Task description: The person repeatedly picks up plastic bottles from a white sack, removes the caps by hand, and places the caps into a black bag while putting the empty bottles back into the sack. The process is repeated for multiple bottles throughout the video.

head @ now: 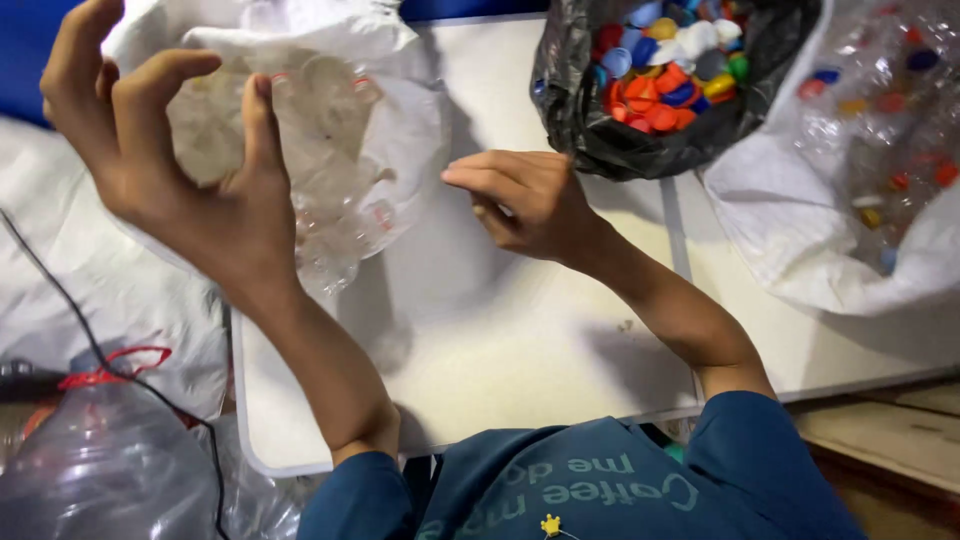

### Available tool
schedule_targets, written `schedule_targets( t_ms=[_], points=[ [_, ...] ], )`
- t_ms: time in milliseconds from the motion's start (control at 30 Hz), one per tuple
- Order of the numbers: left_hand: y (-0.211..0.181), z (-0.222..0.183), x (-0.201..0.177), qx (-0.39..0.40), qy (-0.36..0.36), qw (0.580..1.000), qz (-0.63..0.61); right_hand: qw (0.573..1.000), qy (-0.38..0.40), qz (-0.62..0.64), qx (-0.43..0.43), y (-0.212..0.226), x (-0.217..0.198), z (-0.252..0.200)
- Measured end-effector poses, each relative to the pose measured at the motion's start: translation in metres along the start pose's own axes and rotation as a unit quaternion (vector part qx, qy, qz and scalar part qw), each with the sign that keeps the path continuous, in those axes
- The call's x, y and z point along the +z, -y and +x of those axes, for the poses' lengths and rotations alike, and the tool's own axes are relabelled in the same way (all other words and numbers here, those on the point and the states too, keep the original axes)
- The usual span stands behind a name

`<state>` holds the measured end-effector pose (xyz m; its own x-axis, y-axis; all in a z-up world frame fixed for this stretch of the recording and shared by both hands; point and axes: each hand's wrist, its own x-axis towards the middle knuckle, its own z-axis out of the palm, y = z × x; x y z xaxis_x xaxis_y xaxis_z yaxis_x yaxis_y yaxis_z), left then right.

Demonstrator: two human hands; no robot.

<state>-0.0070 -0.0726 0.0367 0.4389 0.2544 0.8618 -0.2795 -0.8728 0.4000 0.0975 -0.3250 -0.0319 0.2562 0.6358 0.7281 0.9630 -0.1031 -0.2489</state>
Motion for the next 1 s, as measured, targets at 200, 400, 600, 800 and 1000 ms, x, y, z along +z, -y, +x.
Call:
schedule_targets(
  t_ms=[200, 400, 600, 800, 1000],
  points=[
    [-0.095, -0.012, 0.074, 0.066, 0.146, 0.974, -0.159, 0.962, -0.210, -0.159, 0.071, -0.030, -0.136, -0.068],
    [-0.190, -0.057, 0.210, 0.083, 0.311, 0.850, -0.417, 0.837, -0.473, -0.043, 0.271, -0.114, -0.245, -0.183],
    [-0.265, -0.143, 0.358, -0.052, 0.418, 0.701, -0.576, 0.803, -0.224, -0.229, 0.503, -0.143, -0.254, -0.224],
    [-0.280, -0.229, 0.502, -0.062, 0.272, 0.849, -0.449, 0.754, -0.131, -0.330, 0.553, -0.205, -0.230, -0.294],
    [-0.251, -0.271, 0.572, -0.278, 0.342, 0.701, -0.561, 0.712, -0.075, -0.314, 0.623, -0.244, -0.219, -0.335]
  ],
)
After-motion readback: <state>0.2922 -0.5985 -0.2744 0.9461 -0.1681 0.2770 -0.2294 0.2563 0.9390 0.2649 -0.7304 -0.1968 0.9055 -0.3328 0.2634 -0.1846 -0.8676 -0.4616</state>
